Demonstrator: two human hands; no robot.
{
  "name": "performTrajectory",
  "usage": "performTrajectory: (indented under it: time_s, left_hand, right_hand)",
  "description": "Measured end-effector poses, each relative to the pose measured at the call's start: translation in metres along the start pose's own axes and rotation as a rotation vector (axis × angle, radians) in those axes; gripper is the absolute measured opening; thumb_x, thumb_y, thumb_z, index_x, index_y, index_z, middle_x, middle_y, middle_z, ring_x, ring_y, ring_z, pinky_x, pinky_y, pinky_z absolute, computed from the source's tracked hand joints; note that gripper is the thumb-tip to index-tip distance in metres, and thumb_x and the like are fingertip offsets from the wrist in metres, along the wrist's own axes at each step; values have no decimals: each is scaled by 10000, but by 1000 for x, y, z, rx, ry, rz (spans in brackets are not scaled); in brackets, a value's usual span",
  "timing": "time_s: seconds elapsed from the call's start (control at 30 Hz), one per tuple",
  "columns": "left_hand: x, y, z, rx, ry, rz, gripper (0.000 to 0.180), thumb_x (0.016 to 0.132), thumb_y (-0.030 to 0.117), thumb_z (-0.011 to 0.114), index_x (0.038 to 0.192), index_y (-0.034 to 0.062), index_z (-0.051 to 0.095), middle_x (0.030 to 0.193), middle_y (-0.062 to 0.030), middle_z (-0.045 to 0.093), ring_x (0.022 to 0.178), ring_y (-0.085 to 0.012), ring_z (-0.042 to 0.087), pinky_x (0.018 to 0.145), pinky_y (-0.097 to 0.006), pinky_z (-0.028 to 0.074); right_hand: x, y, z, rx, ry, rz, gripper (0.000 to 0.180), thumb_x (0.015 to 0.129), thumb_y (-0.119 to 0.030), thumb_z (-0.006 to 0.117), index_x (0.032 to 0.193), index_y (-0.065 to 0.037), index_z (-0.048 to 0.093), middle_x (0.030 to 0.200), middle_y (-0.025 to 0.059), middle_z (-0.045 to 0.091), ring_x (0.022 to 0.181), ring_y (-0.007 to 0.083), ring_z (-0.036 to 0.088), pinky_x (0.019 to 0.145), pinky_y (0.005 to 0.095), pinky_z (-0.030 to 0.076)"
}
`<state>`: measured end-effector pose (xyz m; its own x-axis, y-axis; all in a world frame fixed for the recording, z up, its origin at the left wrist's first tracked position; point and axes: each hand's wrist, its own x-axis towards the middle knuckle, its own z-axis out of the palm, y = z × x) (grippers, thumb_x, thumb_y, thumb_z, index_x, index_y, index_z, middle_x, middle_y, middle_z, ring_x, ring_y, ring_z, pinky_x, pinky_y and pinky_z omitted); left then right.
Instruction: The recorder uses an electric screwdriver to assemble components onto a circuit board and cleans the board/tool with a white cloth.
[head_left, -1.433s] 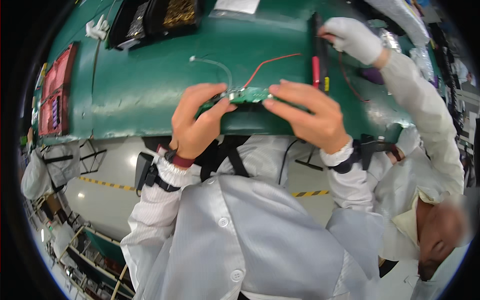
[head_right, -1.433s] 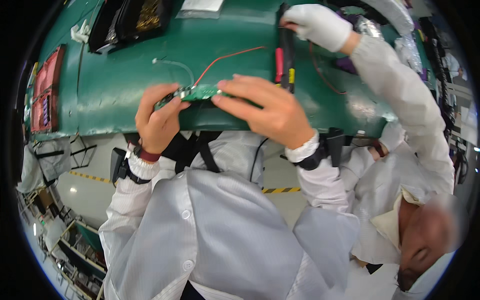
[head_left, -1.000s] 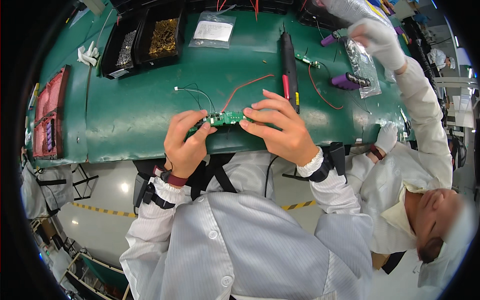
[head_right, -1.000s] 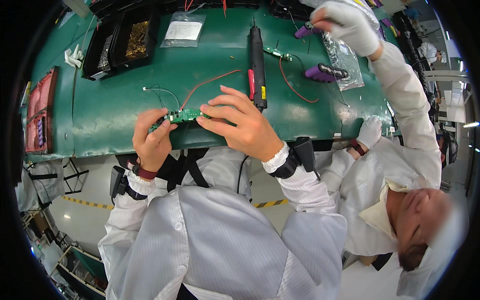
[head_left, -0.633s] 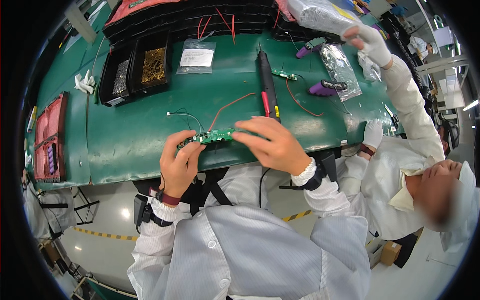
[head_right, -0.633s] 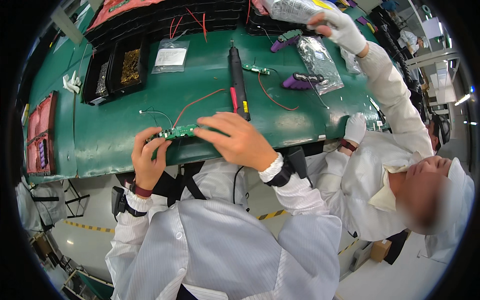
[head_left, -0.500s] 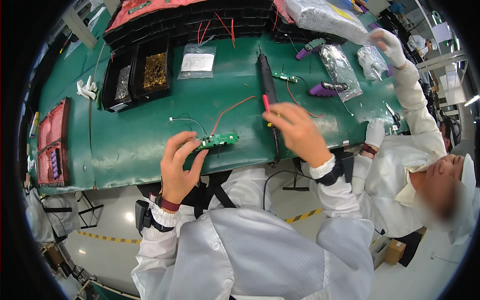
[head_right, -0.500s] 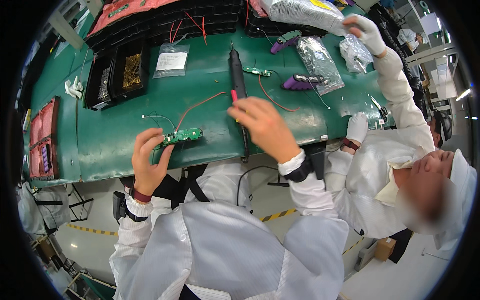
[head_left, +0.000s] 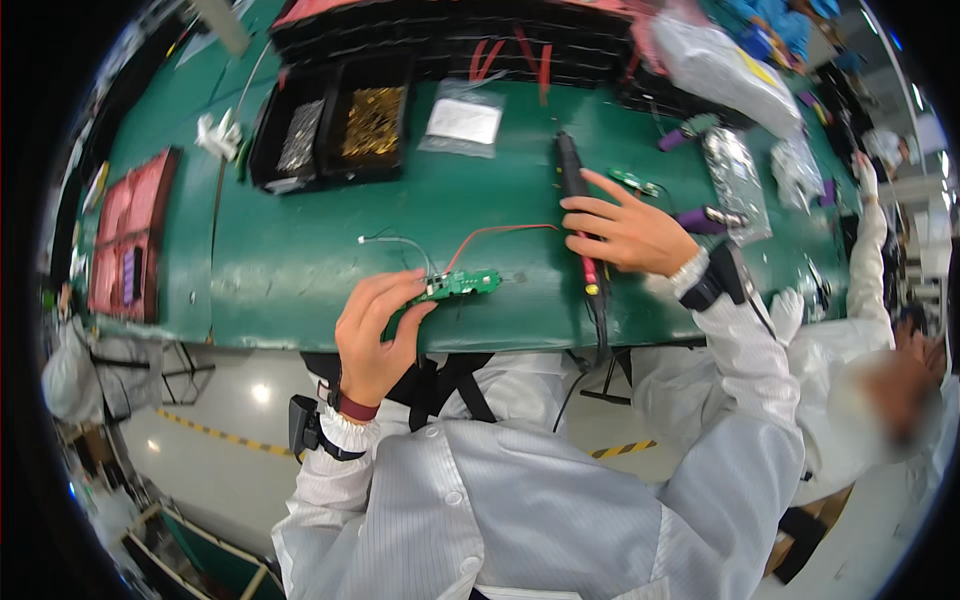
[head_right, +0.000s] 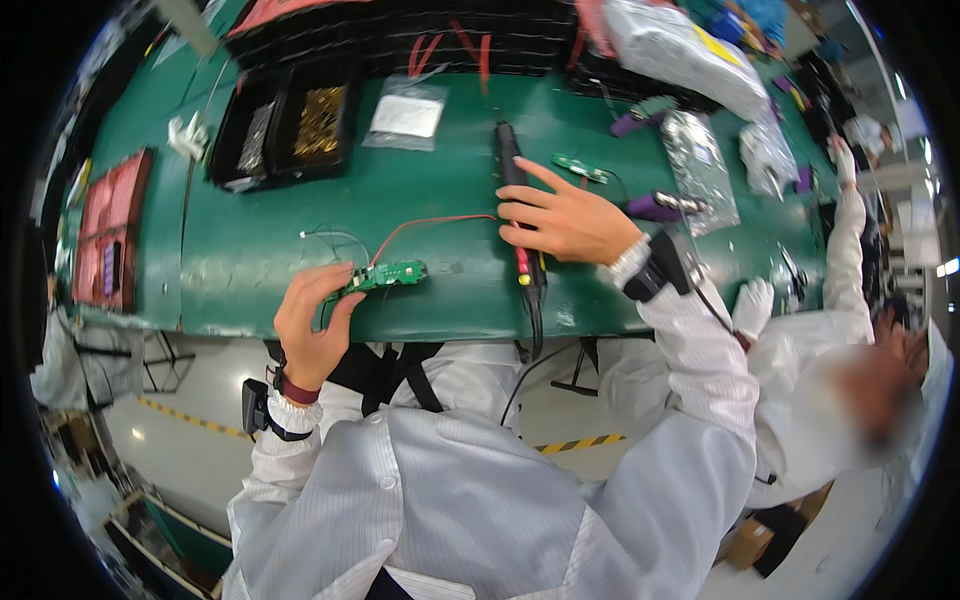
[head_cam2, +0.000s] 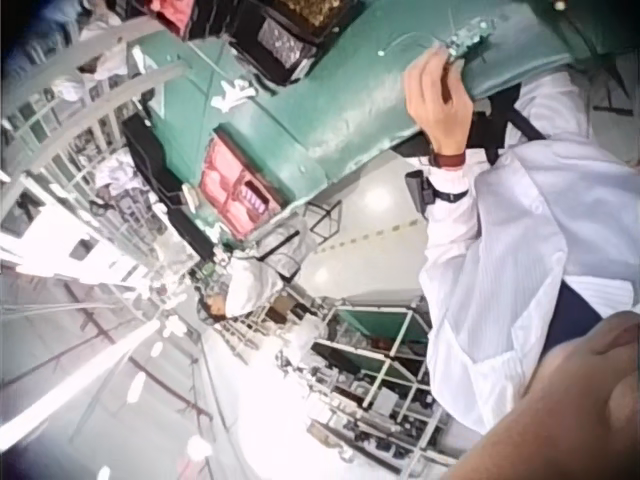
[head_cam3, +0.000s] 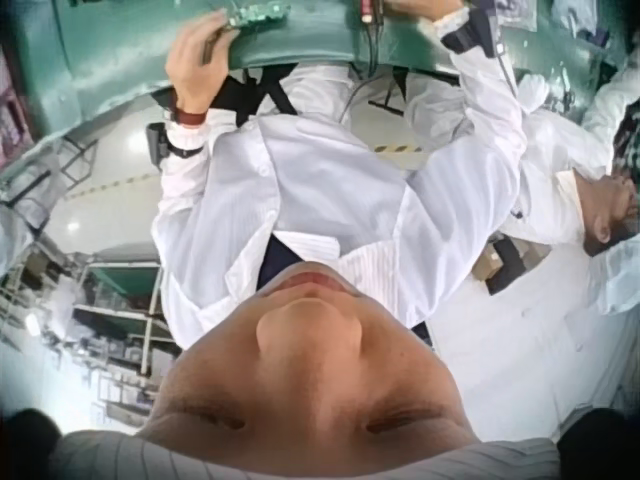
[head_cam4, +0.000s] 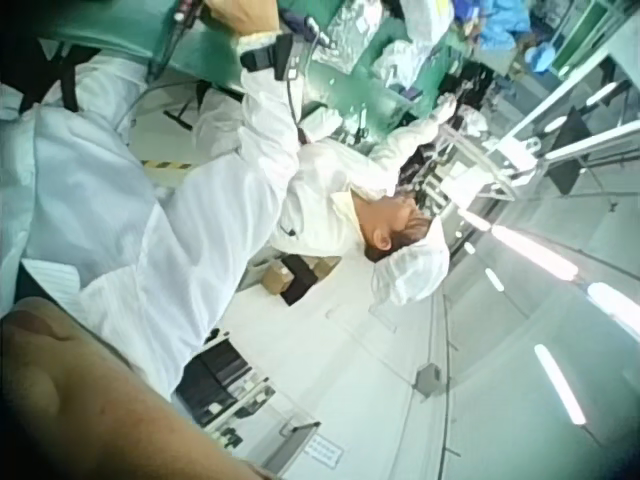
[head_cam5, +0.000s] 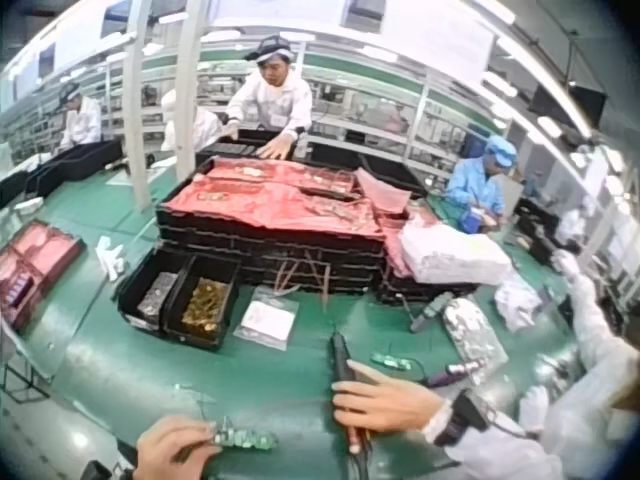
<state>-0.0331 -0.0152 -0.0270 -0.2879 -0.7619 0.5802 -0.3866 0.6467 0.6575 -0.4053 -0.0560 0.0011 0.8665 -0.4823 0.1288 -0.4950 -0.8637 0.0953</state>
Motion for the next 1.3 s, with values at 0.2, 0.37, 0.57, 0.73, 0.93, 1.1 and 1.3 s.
performTrajectory:
  time_s: [0.2, 0.37, 0.57, 0.73, 0.93, 1.1, 1.3]
  left_hand:
    - [7, 2, -12, -47, -19, -87, 425, 756, -23, 840, 1152, 18, 692, 1163, -159, 732, 1048, -328, 703, 911, -392, 554]
    - [49, -21, -55, 57, 188, -93, 314, 818, 67, 820, 1109, 12, 717, 1066, -126, 724, 954, -247, 704, 855, -356, 553]
    - [150, -108, -83, 290, 82, -115, 209, 953, 126, 732, 1120, 2, 719, 1004, -93, 757, 876, -156, 706, 816, -270, 545]
    - [158, -172, -74, 703, -234, -44, 226, 886, 85, 720, 1109, 52, 735, 1034, -148, 734, 980, -360, 688, 878, -454, 550]
    - [164, -194, -67, 807, -382, -119, 221, 807, 36, 736, 1028, 25, 730, 979, -170, 710, 1008, -384, 675, 884, -479, 541]
    - [154, -178, -67, 731, -243, -82, 142, 859, 71, 737, 998, 45, 751, 925, -130, 710, 881, -348, 694, 781, -436, 547]
    - [131, -172, -80, 581, -29, 2, 128, 912, 103, 739, 1019, 49, 784, 867, -84, 695, 662, -239, 652, 633, -353, 511]
  right_hand:
    - [27, -33, -34, 331, 761, 113, 462, 777, -65, 809, 1194, -138, 624, 1178, 124, 618, 1135, 367, 643, 1089, 673, 448]
    - [42, -22, -82, 273, 1601, 118, 352, 945, -456, 608, 1157, -175, 620, 1032, 55, 595, 883, 255, 604, 945, 496, 431]
    - [48, -33, -124, 874, 1709, -51, 247, 839, -417, 714, 783, -193, 625, 766, -82, 571, 618, 114, 504, 780, 325, 372]
    - [57, -43, -154, 826, 1192, 143, 305, 927, -463, 701, 804, -212, 577, 843, -104, 593, 622, 91, 526, 716, 315, 392]
    - [68, -50, -187, 1006, 1158, -73, 196, 801, -305, 844, 767, -192, 688, 767, -84, 683, 524, 61, 578, 573, 178, 421]
    - [121, -50, -167, 1291, 1022, -398, 262, 974, -284, 727, 820, -142, 568, 679, -23, 590, 448, 99, 524, 440, 235, 493]
    - [130, -34, -141, 1430, 916, -405, 167, 786, -35, 842, 703, -87, 707, 724, -13, 700, 533, 95, 654, 502, 211, 547]
